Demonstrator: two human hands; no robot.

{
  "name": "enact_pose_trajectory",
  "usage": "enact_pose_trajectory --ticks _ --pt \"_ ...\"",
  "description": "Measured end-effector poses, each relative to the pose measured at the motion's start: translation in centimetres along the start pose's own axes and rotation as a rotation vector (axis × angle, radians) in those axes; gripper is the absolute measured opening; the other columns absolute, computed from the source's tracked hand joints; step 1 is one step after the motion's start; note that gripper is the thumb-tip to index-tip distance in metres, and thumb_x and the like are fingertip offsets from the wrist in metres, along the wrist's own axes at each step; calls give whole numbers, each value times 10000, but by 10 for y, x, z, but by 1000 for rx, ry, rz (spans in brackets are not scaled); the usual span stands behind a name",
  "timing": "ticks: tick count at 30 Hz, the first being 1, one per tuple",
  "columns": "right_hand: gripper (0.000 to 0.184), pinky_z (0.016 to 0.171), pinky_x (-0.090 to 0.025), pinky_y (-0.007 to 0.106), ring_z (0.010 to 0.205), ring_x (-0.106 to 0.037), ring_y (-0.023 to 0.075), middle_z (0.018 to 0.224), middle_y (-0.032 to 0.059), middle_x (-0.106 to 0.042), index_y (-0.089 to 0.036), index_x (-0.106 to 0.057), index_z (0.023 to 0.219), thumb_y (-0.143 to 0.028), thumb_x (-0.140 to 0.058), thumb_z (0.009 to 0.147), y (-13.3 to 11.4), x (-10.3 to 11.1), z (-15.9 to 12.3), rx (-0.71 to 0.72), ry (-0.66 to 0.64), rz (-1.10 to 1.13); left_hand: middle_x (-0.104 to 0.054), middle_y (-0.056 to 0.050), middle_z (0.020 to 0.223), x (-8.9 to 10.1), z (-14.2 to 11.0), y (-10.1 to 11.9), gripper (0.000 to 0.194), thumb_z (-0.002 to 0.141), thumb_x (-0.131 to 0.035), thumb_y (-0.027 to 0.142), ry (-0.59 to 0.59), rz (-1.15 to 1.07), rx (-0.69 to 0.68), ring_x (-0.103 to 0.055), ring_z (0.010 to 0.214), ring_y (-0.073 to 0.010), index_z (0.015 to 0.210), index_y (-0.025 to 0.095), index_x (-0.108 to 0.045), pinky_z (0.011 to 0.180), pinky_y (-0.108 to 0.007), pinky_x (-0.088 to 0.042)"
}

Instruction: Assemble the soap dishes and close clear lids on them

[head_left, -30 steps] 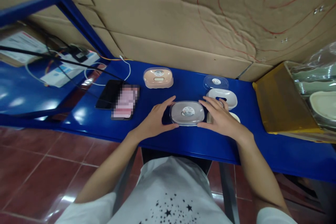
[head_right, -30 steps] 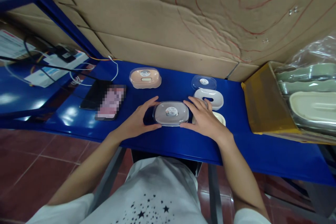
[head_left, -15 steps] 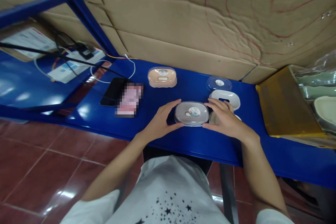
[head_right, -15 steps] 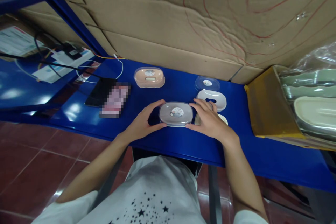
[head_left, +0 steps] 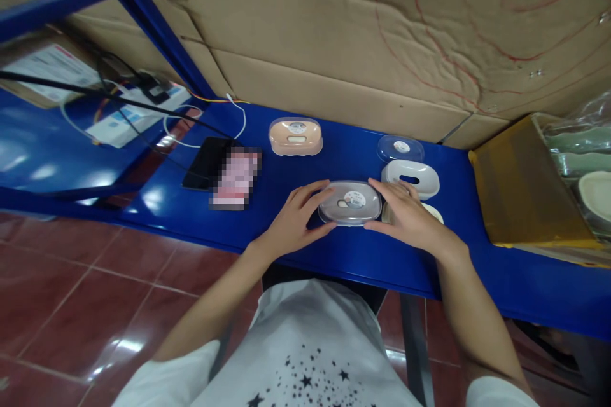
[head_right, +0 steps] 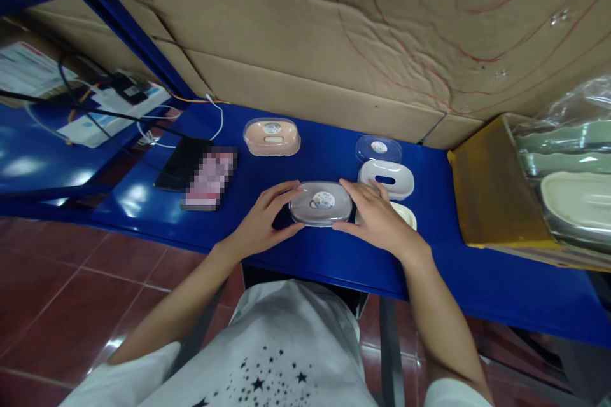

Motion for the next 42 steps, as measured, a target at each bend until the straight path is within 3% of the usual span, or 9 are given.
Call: enact_pose_trajectory --ticks 6,11,22,32,42 --pt "868 1277 -335 699 1442 -598 419 1570 194 -620 -220 -399 1655 -623 -719 956 1 -1 3 -13 11 2 -524 -161 1601 0 -1 -3 662 1039 -706 360 9 -31 22 -527 1490 -332 1628 302 -410 1211 -539 -460" --pt "877 1197 -452 692 1425 -613 441 1540 183 -652 -225 -446 1634 -596 -786 916 0 4 3 -35 26 -33 -509 -174 1597 -1 -1 -3 634 1039 -698 336 4 -68 23 -522 1493 -331 1611 288 -427 1209 -542 -470" --pt "864 1194 -463 655 1392 -634 433 1486 208 -684 -172 -486 1606 -563 -809 906 -2 6 3 -15 36 -58 -467 -180 1633 -3 1 0 630 1050 -665 335 -3 -66 26 -487 1522 -341 1621 294 -401 1222 -551 -447" --pt "873 1208 -403 712 1426 -598 452 1553 208 -631 -217 -358 1685 -617 -677 977 -2 0 4 -13 16 -27 -418 -178 1698 -6 -1 -10 649 1056 -667 392 -45 -117 118 -429 1580 -342 1633 300 -384 1269 -587 -393" --pt "878 1242 -368 678 1437 -591 420 1572 199 -613 -219 -329 1688 -606 -676 981 1 -1 6 -1 17 -8 -423 -177 1698 -7 0 -11 617 1067 -651 404 -56 -99 121 -448 1564 -346 1623 288 -412 1259 -566 -400"
Point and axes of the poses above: each hand's wrist, its own z-axis towards the middle knuckle, its own x-axis out of the back of the hand, y = z × x, the point moved 10 cm from there along z, towards the middle knuckle
